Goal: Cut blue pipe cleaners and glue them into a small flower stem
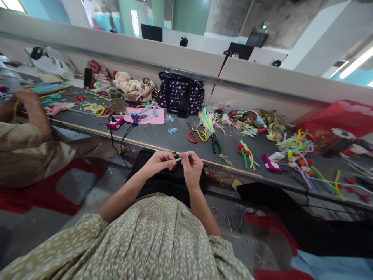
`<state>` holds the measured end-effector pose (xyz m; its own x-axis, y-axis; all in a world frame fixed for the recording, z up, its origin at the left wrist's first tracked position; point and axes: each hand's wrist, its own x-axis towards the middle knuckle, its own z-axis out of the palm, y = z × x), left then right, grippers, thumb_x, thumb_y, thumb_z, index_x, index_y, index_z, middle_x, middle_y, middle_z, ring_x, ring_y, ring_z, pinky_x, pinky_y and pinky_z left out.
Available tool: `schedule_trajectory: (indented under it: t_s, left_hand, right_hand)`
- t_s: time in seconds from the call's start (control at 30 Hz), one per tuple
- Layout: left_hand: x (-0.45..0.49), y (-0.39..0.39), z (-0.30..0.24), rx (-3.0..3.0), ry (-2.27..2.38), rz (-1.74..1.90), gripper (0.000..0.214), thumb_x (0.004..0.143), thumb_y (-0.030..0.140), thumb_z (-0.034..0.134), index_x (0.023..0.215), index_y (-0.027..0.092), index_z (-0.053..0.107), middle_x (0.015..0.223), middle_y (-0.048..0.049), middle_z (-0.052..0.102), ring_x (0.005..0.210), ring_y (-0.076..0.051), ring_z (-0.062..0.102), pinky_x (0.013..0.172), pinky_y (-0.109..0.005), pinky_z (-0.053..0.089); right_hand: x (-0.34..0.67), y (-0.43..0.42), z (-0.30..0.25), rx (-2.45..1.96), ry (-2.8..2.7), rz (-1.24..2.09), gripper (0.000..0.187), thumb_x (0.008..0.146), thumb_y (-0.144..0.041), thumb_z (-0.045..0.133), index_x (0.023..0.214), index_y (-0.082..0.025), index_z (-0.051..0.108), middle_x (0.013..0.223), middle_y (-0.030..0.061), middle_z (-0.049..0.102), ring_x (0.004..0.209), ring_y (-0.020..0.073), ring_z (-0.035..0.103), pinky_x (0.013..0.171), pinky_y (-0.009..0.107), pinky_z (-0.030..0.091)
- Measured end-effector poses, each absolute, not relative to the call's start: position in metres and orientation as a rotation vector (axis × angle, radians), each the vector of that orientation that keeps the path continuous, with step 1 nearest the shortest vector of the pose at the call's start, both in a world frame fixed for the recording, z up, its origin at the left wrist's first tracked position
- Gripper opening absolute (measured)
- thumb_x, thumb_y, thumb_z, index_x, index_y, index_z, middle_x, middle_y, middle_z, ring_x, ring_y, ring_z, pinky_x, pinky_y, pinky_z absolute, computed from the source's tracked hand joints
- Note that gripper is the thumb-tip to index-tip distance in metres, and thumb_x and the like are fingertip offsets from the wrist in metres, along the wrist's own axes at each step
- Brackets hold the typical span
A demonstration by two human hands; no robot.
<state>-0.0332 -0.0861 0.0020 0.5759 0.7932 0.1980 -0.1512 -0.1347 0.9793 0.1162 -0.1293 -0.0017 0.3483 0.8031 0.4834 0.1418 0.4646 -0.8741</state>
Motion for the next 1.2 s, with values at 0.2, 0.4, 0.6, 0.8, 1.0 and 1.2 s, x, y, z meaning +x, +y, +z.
schedule_trajectory:
  t_s: [0.2, 0.4, 0.6, 0.8, 1.0, 1.2]
  left_hand:
    - [-0.0351, -0.086, 0.0044, 1.507, 0.609, 0.906, 0.034, 0.073, 0.045, 0.074, 0.071, 0.012, 0.062, 0.057, 0.001, 0.059, 0.051, -0.007, 0.051, 0.053, -0.019, 0.039]
    - [-0.036, -0.0852, 0.0034, 1.521, 0.626, 0.906, 0.033, 0.074, 0.044, 0.073, 0.071, 0.013, 0.062, 0.056, 0.0017, 0.058, 0.051, -0.007, 0.05, 0.053, -0.019, 0.039]
    - [-0.0356, -0.0846, 0.002, 1.52, 0.631, 0.897, 0.034, 0.074, 0.044, 0.073, 0.071, 0.012, 0.062, 0.056, 0.0016, 0.058, 0.051, -0.007, 0.05, 0.053, -0.019, 0.038]
    - [-0.0367, -0.0804, -0.0033, 1.53, 0.644, 0.88, 0.034, 0.074, 0.045, 0.073, 0.072, 0.012, 0.063, 0.056, 0.0018, 0.057, 0.051, -0.007, 0.05, 0.053, -0.019, 0.037]
    - [-0.0399, -0.0791, -0.0003, 1.494, 0.646, 0.866, 0.044, 0.078, 0.055, 0.066, 0.074, 0.011, 0.066, 0.06, -0.0017, 0.062, 0.055, -0.009, 0.055, 0.059, -0.02, 0.043]
    - [-0.0377, -0.0818, -0.001, 1.506, 0.565, 0.843, 0.048, 0.081, 0.057, 0.062, 0.072, 0.011, 0.065, 0.063, -0.0025, 0.063, 0.057, -0.009, 0.055, 0.06, -0.02, 0.043]
  right_hand:
    - [0.1166, -0.1285, -0.0025, -1.018, -1.109, 0.531, 0.03, 0.087, -0.044, 0.062, 0.072, -0.018, 0.06, 0.055, -0.0054, 0.046, 0.05, 0.0085, 0.039, 0.05, 0.023, 0.031]
    - [0.1165, -0.1283, -0.0024, -1.002, -1.079, 0.54, 0.03, 0.086, -0.044, 0.062, 0.073, -0.018, 0.061, 0.055, -0.0054, 0.046, 0.048, 0.0083, 0.038, 0.048, 0.023, 0.03]
    - [0.1177, -0.1286, -0.0034, -1.032, -1.086, 0.539, 0.031, 0.087, -0.047, 0.061, 0.075, -0.018, 0.061, 0.056, -0.0053, 0.047, 0.049, 0.0085, 0.04, 0.049, 0.023, 0.032]
    - [0.1189, -0.1286, -0.003, -1.01, -1.071, 0.548, 0.028, 0.087, -0.044, 0.061, 0.076, -0.018, 0.062, 0.056, -0.0054, 0.047, 0.049, 0.0086, 0.04, 0.049, 0.022, 0.031]
    - [0.1213, -0.128, -0.0013, -0.992, -1.047, 0.587, 0.028, 0.088, -0.045, 0.061, 0.075, -0.019, 0.06, 0.055, -0.0058, 0.046, 0.048, 0.0082, 0.039, 0.048, 0.022, 0.03]
    - [0.1139, -0.1279, -0.0018, -0.963, -1.227, 0.701, 0.025, 0.085, -0.04, 0.064, 0.073, -0.018, 0.063, 0.058, -0.004, 0.052, 0.052, 0.0084, 0.044, 0.052, 0.023, 0.036]
